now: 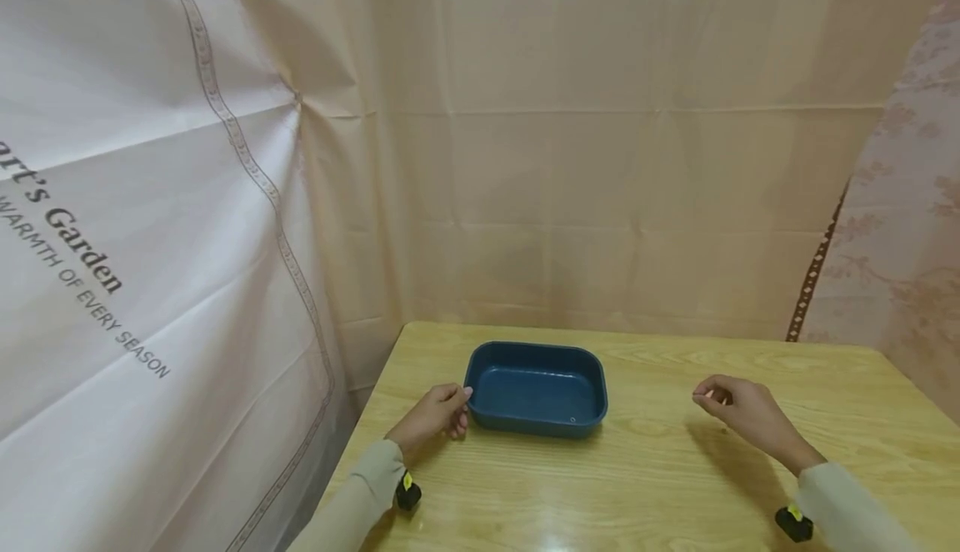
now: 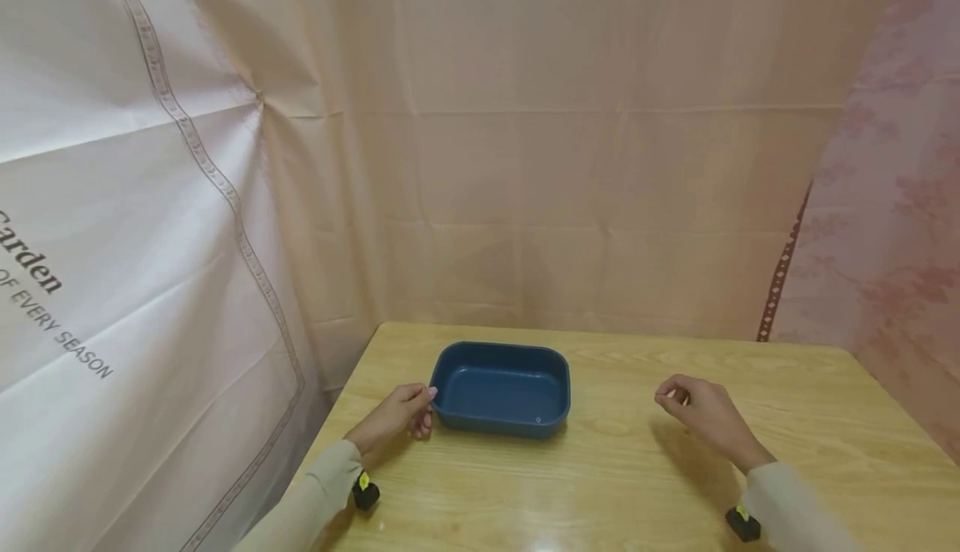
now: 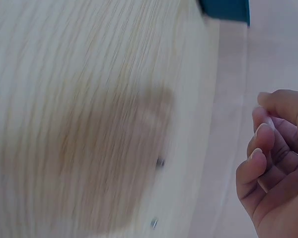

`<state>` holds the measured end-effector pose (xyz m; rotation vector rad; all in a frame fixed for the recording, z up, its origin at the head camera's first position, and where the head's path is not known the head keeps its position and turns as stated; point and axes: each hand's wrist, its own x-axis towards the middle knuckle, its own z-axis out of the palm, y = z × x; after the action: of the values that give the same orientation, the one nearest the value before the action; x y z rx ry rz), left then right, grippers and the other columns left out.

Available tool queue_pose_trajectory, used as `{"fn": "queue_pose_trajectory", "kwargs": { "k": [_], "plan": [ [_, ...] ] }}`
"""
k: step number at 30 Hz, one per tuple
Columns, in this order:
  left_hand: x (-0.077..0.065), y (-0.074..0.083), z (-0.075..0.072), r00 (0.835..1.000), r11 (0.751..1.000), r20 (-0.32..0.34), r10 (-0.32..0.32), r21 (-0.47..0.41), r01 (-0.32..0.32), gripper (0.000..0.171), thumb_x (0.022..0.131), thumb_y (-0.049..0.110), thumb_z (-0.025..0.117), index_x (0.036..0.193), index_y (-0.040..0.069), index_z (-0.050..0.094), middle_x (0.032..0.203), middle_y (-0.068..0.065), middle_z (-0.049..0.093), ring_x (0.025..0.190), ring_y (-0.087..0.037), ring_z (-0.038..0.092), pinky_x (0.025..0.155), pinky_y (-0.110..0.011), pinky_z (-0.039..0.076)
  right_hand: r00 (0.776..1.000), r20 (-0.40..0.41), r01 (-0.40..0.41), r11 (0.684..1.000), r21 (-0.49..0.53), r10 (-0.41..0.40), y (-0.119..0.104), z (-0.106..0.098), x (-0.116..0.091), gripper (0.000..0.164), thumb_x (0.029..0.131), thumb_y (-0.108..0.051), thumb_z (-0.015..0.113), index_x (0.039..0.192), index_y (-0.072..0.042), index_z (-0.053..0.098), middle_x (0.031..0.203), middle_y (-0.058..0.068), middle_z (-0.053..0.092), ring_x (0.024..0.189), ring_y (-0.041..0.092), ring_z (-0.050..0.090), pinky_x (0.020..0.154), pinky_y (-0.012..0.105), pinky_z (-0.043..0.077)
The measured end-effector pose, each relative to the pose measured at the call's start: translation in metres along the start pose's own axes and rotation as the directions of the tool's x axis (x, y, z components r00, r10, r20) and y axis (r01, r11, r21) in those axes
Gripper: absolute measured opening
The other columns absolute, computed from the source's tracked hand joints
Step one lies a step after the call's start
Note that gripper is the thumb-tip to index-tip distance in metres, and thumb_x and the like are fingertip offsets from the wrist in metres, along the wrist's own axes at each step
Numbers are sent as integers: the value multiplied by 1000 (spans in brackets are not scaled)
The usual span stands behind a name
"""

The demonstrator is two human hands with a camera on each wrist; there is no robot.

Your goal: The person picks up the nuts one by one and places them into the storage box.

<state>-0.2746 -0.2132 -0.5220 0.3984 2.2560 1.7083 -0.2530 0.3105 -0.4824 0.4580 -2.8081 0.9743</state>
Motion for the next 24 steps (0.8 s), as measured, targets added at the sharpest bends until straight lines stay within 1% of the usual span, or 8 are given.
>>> {"fn": "queue_pose_trajectory", "kwargs": {
  "k": [2, 6, 9, 12, 17, 22, 24],
  "plan": [
    [0, 1, 0, 1000, 1000, 1, -5, -1, 5, 47, 111, 38, 47, 98, -6, 57, 80, -9, 63, 67, -18, 60, 62, -31, 54, 1000, -8, -18, 999, -31, 17, 9, -5, -6, 18, 103, -24, 67, 108, -7, 71, 81, 3, 65, 60, 16, 55, 51, 29, 43],
    [-1, 1, 1, 1000, 1000, 5, -9, 4, 9, 48, 111, 38, 47, 100, -8, 57, 79, -8, 63, 67, -18, 60, 63, -31, 54, 999, -8, -33, 996, -80, 33, 22, -14, -17, 21, 104, -24, 65, 109, -5, 71, 84, 2, 66, 63, 12, 54, 53, 28, 43],
    [-1, 0, 1, 1000, 1000, 5, -5, 5, 5, 48, 111, 38, 47, 99, -7, 57, 80, -8, 63, 67, -18, 61, 63, -31, 54, 999, -8, -47, 994, -101, 46, 31, -21, -22, 20, 104, -23, 65, 109, -5, 71, 85, 2, 67, 64, 11, 52, 53, 28, 42],
    [0, -1, 1, 1000, 1000, 3, -2, 2, 2, 46, 111, 38, 48, 98, -5, 58, 80, -8, 63, 67, -18, 61, 63, -31, 54, 998, 1, -69, 991, -114, 69, 40, -26, -25, 20, 103, -22, 66, 110, -4, 71, 86, 2, 67, 68, 13, 55, 55, 29, 44],
    [0, 0, 0, 1000, 1000, -4, 3, -4, -3, 46, 110, 40, 48, 97, -3, 58, 80, -10, 63, 67, -19, 60, 63, -32, 55, 991, 39, -123, 985, -119, 128, 61, -33, -29, 24, 103, -22, 66, 112, -1, 69, 88, 3, 69, 71, 17, 61, 58, 31, 48],
    [1, 0, -1, 1000, 1000, 3, -3, -3, 3, 45, 110, 40, 49, 97, -2, 59, 81, -9, 63, 67, -18, 61, 63, -31, 55, 976, 89, -190, 977, -98, 199, 76, -38, -34, 35, 105, -30, 63, 117, 4, 66, 87, 3, 68, 66, 18, 61, 58, 33, 49],
    [1, 1, -1, 1000, 1000, 6, -1, -3, 2, 45, 110, 40, 48, 96, -1, 59, 80, -8, 63, 67, -18, 61, 63, -31, 55, 973, 98, -200, 975, -99, 210, 79, -38, -36, 39, 105, -32, 61, 117, 4, 65, 86, 3, 67, 66, 18, 59, 58, 33, 48]
  ]
}}
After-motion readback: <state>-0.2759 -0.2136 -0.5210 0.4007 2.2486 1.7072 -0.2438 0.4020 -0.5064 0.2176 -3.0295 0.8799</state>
